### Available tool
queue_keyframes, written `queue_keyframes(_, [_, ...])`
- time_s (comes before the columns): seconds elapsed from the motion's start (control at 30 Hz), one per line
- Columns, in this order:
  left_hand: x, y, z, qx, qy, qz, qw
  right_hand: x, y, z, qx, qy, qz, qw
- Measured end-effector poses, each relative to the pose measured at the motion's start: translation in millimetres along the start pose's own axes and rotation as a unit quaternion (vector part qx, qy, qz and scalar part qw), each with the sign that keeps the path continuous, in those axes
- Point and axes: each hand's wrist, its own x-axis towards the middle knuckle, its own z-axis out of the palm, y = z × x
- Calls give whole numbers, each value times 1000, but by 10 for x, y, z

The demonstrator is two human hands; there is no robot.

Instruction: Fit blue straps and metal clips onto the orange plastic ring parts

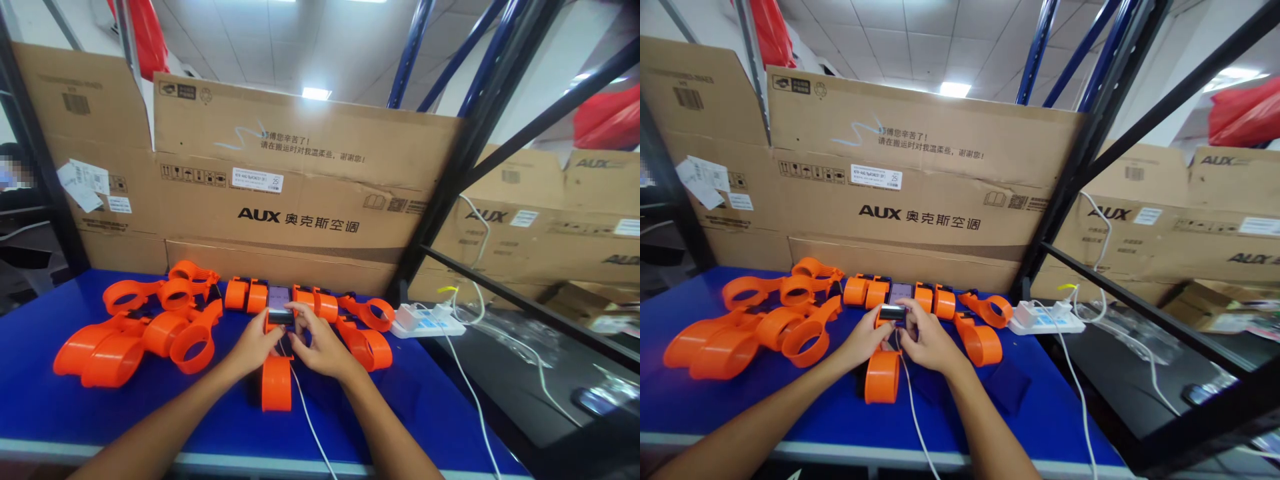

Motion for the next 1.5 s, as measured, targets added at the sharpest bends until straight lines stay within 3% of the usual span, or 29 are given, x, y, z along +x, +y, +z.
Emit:
queue_keyframes(0.23, [52, -47, -18, -16, 12, -8, 1000, -23, 48, 21, 37, 25, 9, 999])
queue_keyframes(0.33, [75, -55, -18, -71, 18, -25, 997, -8, 105, 17, 88, 78, 22, 993])
queue_keyframes(0.47, [50, -3, 4, -145, -42, -45, 988, 42, 136, 11, 158, 137, 77, 975])
queue_keyframes(0.67, [-88, 88, 29, -236, -129, -115, 956, 88, 58, -4, 261, 74, 111, 956])
queue_keyframes(0.83, [-80, 99, 51, -251, -121, -110, 954, 99, 72, 14, 368, 66, 138, 917])
queue_keyframes(0.93, [-45, 113, 58, -259, -114, -95, 954, 101, 107, 38, 407, 99, 154, 895])
queue_keyframes(1.07, [-53, 151, 46, -285, -127, -116, 943, 106, 131, 50, 371, 144, 169, 901])
queue_keyframes(1.27, [-80, 165, 60, -269, -97, -119, 951, 105, 55, 63, 334, 124, 153, 922])
queue_keyframes(1.5, [-9, 48, 10, -238, -69, -133, 960, 122, 53, 87, 329, 121, 146, 925])
